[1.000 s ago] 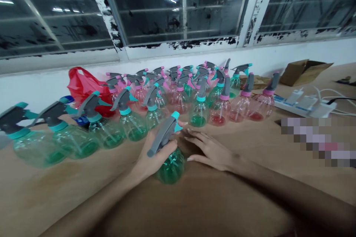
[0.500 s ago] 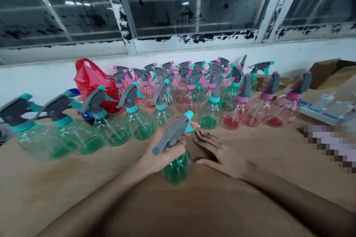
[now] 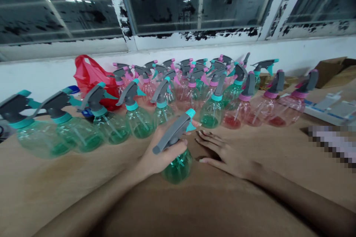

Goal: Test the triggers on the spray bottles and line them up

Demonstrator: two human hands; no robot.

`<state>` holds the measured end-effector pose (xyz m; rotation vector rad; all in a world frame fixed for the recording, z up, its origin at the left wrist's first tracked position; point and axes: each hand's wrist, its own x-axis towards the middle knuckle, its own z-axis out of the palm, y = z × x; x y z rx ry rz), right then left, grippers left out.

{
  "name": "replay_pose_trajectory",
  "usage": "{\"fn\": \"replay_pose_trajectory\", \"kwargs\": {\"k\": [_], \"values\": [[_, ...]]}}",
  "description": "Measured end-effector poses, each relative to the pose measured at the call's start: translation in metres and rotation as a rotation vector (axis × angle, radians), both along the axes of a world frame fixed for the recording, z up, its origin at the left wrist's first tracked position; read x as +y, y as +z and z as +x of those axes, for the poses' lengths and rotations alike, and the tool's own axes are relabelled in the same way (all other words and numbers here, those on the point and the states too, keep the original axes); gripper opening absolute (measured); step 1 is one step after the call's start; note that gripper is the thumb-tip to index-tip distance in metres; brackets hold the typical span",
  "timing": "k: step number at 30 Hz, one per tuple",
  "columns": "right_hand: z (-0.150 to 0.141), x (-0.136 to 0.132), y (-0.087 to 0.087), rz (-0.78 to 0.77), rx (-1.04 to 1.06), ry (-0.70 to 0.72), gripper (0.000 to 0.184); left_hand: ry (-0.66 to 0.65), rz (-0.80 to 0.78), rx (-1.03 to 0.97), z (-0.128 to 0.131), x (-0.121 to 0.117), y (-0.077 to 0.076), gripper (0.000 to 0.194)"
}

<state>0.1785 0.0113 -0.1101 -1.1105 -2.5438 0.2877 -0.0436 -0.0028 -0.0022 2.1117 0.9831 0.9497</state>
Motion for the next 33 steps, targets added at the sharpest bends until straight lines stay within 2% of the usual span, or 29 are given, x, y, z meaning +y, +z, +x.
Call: {"fn": "replay_pose_trajectory", "kwargs": {"k": [7, 15, 22, 33], "values": [[0.001, 0.001, -0.001, 0.000, 0.024, 0.008, 0.060, 0.085, 0.039, 0.023, 0.000, -0.002, 0.006, 0.036], [0.001, 0.001, -0.001, -0.020, 0.051, 0.020, 0.061, 0.127, 0.037, 0.051, 0.000, -0.003, 0.006, 0.019], [0.001, 0.001, -0.002, -0.016, 0.037, 0.008, 0.060, 0.154, 0.043, 0.012, -0.001, -0.003, -0.002, 0.035], [0.002, 0.001, -0.003, -0.013, 0.045, 0.007, 0.060, 0.201, 0.056, 0.023, 0.000, -0.003, -0.005, 0.026]]}}
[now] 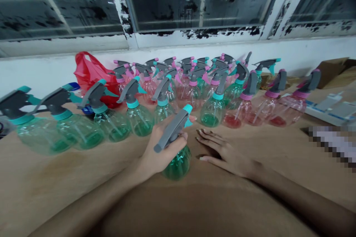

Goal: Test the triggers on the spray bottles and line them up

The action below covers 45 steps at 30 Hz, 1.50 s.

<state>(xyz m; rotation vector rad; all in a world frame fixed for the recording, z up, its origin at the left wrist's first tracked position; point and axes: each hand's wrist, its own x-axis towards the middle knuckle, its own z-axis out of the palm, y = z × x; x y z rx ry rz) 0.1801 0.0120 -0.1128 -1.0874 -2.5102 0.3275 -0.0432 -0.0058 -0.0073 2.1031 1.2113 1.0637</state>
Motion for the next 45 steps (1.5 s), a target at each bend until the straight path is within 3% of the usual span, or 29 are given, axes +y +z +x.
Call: {"fn": "replay_pose_trajectory", "kwargs": {"k": [21, 33, 37, 42, 45], "values": [[0.0002, 0.0007, -0.0010, -0.008, 0.016, 0.008, 0.060, -0.006, -0.040, 0.003, 0.0000, -0.0001, 0.0010, 0.031], [0.0000, 0.0009, -0.0005, 0.003, 0.001, 0.001, 0.060, -0.009, -0.016, 0.003, 0.0005, -0.0005, -0.0004, 0.022], [-0.0001, 0.0012, -0.0004, -0.007, 0.014, 0.002, 0.060, -0.028, -0.017, 0.024, -0.0010, 0.0005, 0.0024, 0.029], [0.0002, 0.0013, -0.0003, -0.010, -0.002, 0.007, 0.060, -0.059, 0.007, 0.033, -0.0022, -0.0003, 0.0075, 0.016], [0.0002, 0.0009, 0.0002, -0.003, -0.011, 0.005, 0.060, -0.045, 0.006, -0.002, -0.0010, -0.0023, 0.0082, 0.018]]}}
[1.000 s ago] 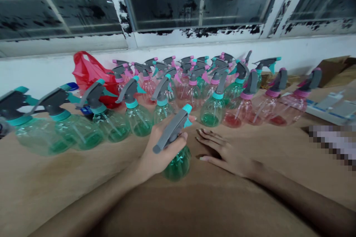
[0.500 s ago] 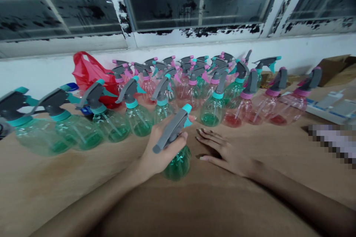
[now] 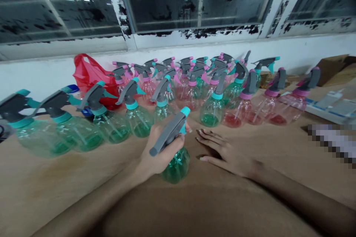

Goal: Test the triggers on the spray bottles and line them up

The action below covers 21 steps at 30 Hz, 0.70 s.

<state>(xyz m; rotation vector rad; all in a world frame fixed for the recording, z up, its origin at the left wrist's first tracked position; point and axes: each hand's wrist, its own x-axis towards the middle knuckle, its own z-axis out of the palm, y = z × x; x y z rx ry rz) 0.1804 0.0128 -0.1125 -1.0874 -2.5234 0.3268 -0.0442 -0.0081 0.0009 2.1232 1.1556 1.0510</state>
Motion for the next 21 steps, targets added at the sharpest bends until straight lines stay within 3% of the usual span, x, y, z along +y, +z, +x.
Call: {"fn": "replay_pose_trajectory", "kwargs": {"k": [9, 21], "values": [[-0.0010, -0.0015, 0.0007, 0.015, -0.002, -0.008, 0.060, 0.014, -0.039, -0.040, 0.0009, 0.0004, -0.0093, 0.032], [0.0007, 0.0007, -0.0018, 0.018, 0.008, 0.006, 0.061, 0.047, 0.031, -0.017, 0.0011, 0.0013, -0.0082, 0.020]]}}
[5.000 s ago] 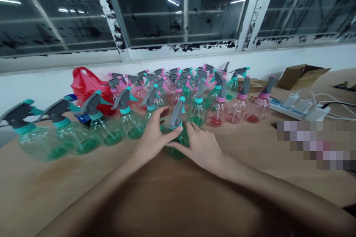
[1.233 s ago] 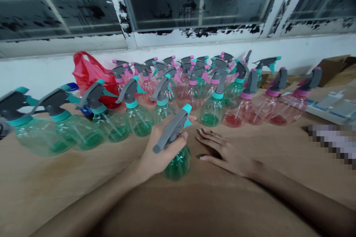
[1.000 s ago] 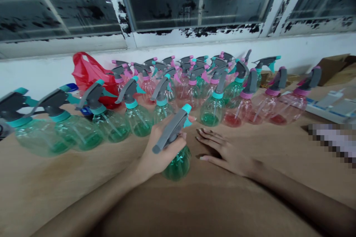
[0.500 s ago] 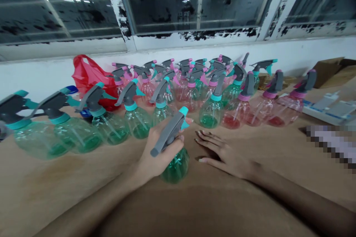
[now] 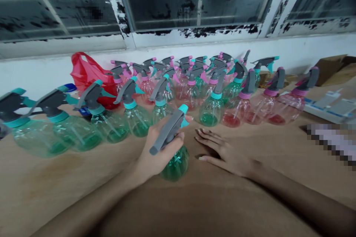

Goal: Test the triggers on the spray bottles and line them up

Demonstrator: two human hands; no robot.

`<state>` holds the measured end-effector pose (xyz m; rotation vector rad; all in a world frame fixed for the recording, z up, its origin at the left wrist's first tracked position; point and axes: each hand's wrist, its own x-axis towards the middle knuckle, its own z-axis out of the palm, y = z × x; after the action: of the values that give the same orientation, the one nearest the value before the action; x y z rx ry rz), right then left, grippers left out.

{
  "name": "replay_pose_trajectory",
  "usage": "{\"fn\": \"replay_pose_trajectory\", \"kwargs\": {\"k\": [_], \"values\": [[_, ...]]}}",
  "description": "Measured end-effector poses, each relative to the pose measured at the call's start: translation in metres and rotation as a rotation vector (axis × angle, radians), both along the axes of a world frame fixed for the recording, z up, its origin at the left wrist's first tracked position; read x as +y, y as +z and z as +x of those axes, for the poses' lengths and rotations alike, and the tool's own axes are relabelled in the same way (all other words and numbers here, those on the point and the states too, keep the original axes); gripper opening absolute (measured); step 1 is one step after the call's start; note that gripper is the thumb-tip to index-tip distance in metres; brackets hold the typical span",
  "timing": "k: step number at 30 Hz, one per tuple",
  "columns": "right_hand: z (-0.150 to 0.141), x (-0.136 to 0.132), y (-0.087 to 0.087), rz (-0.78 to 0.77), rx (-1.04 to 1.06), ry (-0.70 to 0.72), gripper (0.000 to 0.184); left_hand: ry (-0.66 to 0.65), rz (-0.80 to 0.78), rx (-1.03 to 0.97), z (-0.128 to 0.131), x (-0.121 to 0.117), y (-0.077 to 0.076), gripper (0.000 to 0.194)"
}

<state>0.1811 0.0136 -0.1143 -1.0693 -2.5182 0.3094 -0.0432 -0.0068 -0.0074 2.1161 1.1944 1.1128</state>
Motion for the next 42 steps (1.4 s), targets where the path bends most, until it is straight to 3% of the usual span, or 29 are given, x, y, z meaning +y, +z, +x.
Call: {"fn": "replay_pose_trajectory", "kwargs": {"k": [8, 24, 30, 37, 42], "values": [[0.0000, -0.0006, -0.0002, 0.007, -0.007, -0.005, 0.061, 0.002, -0.018, -0.003, 0.0006, -0.0001, -0.0012, 0.027], [-0.0012, -0.0008, 0.0031, -0.010, -0.022, -0.009, 0.061, -0.014, -0.007, 0.034, -0.0027, 0.0018, 0.0017, 0.009], [-0.0006, -0.0004, 0.0045, -0.011, -0.014, -0.002, 0.061, -0.085, -0.063, 0.006, -0.0042, 0.0005, 0.0070, 0.014], [0.0005, -0.0006, 0.0028, -0.003, 0.003, 0.011, 0.060, -0.024, -0.034, 0.037, -0.0020, -0.0004, 0.0012, 0.028], [0.0004, -0.0008, 0.0023, -0.010, 0.003, 0.004, 0.060, -0.003, -0.026, 0.021, -0.0016, -0.0008, 0.0010, 0.026]]}}
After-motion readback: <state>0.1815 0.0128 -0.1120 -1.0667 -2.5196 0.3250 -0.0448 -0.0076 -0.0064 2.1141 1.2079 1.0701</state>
